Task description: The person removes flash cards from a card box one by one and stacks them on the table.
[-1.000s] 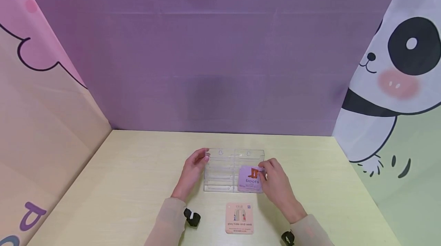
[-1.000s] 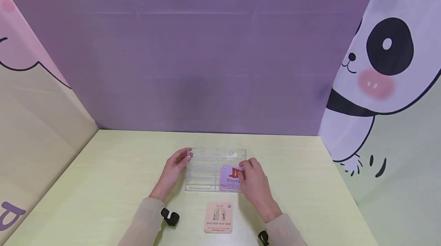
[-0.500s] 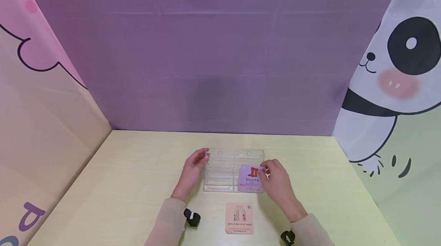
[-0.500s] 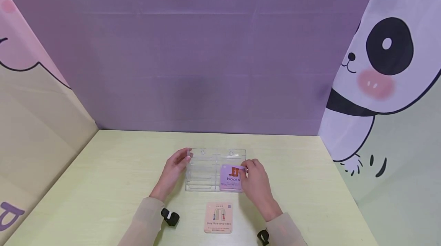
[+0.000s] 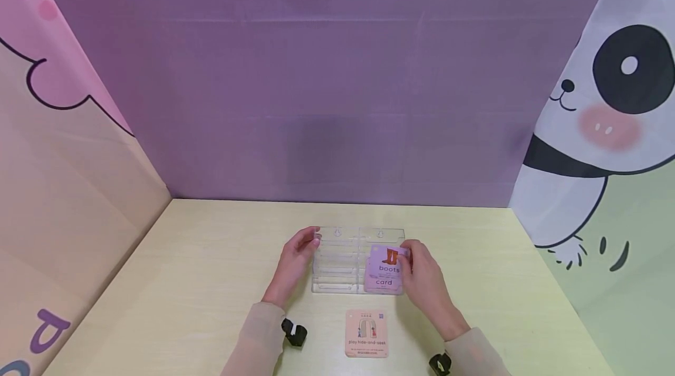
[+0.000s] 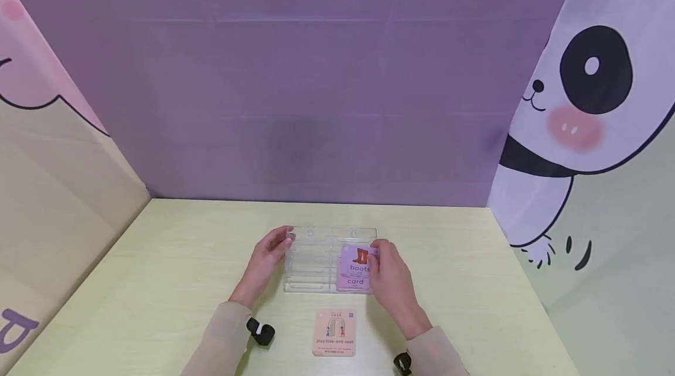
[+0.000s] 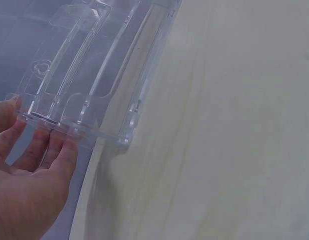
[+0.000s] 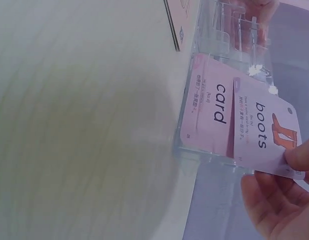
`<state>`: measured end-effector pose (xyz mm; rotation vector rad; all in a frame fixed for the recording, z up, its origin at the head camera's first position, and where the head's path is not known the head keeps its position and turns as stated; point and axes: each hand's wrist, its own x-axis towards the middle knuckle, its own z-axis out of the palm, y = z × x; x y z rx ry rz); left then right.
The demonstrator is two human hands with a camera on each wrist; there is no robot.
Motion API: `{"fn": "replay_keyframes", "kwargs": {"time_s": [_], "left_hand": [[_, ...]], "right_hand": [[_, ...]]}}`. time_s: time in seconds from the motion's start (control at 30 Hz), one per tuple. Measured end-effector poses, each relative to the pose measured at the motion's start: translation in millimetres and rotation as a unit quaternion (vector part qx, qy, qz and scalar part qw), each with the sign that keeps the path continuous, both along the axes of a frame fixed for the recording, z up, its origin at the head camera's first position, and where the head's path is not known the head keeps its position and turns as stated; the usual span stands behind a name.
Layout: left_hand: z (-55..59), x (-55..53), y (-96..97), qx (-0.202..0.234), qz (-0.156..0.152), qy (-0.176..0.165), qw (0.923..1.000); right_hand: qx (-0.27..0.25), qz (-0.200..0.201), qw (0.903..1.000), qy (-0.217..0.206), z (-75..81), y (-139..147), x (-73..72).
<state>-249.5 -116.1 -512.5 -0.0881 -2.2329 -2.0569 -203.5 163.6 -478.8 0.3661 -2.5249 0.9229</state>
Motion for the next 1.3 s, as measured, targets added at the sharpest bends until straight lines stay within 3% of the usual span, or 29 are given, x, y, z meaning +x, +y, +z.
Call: {"fn": "replay_keyframes", "kwargs": {"time_s": [0.07, 0.3, 0.63, 1.3], "left_hand": [[-0.1, -0.1, -0.2, 0.001, 0.0, 0.0, 1.0], [34.8, 20.6, 4.8, -0.013, -0.003, -0.004, 0.9999], [1.1, 0.2, 1.3, 0.002, 0.007, -0.007, 0.9999], [-0.1, -1.0, -1.1, 0.004, 0.001, -0.005, 1.0]], "right_hand": [[-0.002, 0.008, 1.0, 0.002, -1.3, 0, -0.7], [-0.002, 0.018, 0.9996, 0.021, -4.7, 1, -3.3], [-0.056, 0.037, 0.9977, 0.004, -2.4, 4, -1.5], [-0.138, 0.063, 0.986, -0.069, 15.8, 1, 11.1]]}}
